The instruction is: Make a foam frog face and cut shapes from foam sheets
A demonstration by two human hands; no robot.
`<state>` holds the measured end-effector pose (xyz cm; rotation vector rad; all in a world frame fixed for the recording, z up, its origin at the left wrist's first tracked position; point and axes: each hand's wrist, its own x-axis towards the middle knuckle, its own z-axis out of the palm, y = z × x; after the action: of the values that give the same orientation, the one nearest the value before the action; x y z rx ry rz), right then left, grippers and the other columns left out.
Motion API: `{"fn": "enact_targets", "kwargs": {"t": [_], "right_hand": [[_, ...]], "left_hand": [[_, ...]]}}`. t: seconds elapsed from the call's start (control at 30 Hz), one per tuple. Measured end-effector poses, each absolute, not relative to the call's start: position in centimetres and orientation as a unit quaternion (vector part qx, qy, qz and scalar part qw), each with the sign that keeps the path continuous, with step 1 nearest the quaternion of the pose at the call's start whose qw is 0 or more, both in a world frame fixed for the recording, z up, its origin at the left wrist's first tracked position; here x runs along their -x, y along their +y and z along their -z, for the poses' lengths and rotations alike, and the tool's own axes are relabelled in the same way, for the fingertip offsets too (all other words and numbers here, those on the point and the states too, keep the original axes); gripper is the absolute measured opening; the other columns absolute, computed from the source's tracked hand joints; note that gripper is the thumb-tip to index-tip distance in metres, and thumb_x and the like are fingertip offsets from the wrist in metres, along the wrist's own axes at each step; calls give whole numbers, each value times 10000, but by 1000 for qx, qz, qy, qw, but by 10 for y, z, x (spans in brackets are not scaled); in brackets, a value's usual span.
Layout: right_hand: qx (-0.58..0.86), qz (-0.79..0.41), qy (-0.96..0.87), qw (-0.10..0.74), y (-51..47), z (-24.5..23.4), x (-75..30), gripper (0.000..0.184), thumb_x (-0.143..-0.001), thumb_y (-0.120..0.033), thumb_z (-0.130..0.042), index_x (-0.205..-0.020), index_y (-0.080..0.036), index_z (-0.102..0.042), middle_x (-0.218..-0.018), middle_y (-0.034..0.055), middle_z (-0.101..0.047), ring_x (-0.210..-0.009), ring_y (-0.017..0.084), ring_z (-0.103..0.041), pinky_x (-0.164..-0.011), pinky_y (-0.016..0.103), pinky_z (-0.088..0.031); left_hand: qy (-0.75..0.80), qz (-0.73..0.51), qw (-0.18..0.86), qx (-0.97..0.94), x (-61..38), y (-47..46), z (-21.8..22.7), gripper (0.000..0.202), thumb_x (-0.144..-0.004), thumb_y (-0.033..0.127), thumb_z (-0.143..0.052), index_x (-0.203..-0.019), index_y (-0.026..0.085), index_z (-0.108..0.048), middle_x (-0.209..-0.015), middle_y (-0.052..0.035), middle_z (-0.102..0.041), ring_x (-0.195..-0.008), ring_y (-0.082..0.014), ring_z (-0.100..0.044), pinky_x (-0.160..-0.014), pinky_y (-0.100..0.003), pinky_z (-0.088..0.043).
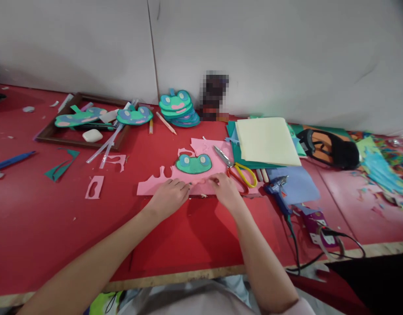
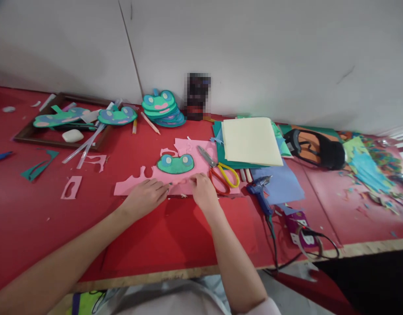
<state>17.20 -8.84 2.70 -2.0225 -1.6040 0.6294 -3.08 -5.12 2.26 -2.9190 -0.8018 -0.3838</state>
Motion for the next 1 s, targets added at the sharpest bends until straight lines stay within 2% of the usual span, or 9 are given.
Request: {"fn": "enact_targets", "kwargs": {"t": [0.1,0.23,0.6,1.0], "right_hand": [[731,-288,-577,225,-83,-28,-172,201,-832,-178,-457,-882,-142,-648,-925,114,-669,-866,209,-603,-786,324,-426],[709,-359,-552,252,-79,-28,-171,253,-859,-277,-430,-811,-169,-653,-840,87,-682,-796,194,-615,-712,296,-430],[664,-473,-479,325,-79,-20,-184,331,-814,-459,-490,-797,-151,-607,-706,28,-590,-589,125,-512,-547,247,-406],[645,-456,-520,325,-80,-20,-184,306,-800,-457,-528,-820,-170,-634,-702,18,-586,-572,118,-491,-539,242,-409]], "left_hand": [[-263,156,21,952,33,-46,-21,253,-902,208,-409,-875,136,-650,-638,-34,-594,-669,-174,-567,-611,-309,-387],[-261,170,15,950,33,-44,-19,263,-907,211,-402,-910,133,-653,-628,-30,-585,-669,-173,-565,-614,-311,-388],[-261,160,1,952,36,-43,-19,232,-891,192,-439,-939,137,-659,-674,-17,-608,-683,-158,-558,-643,-304,-403],[-254,160,6,954,35,-43,-21,258,-896,193,-422,-966,127,-661,-653,-30,-612,-673,-163,-561,-636,-307,-407]]}}
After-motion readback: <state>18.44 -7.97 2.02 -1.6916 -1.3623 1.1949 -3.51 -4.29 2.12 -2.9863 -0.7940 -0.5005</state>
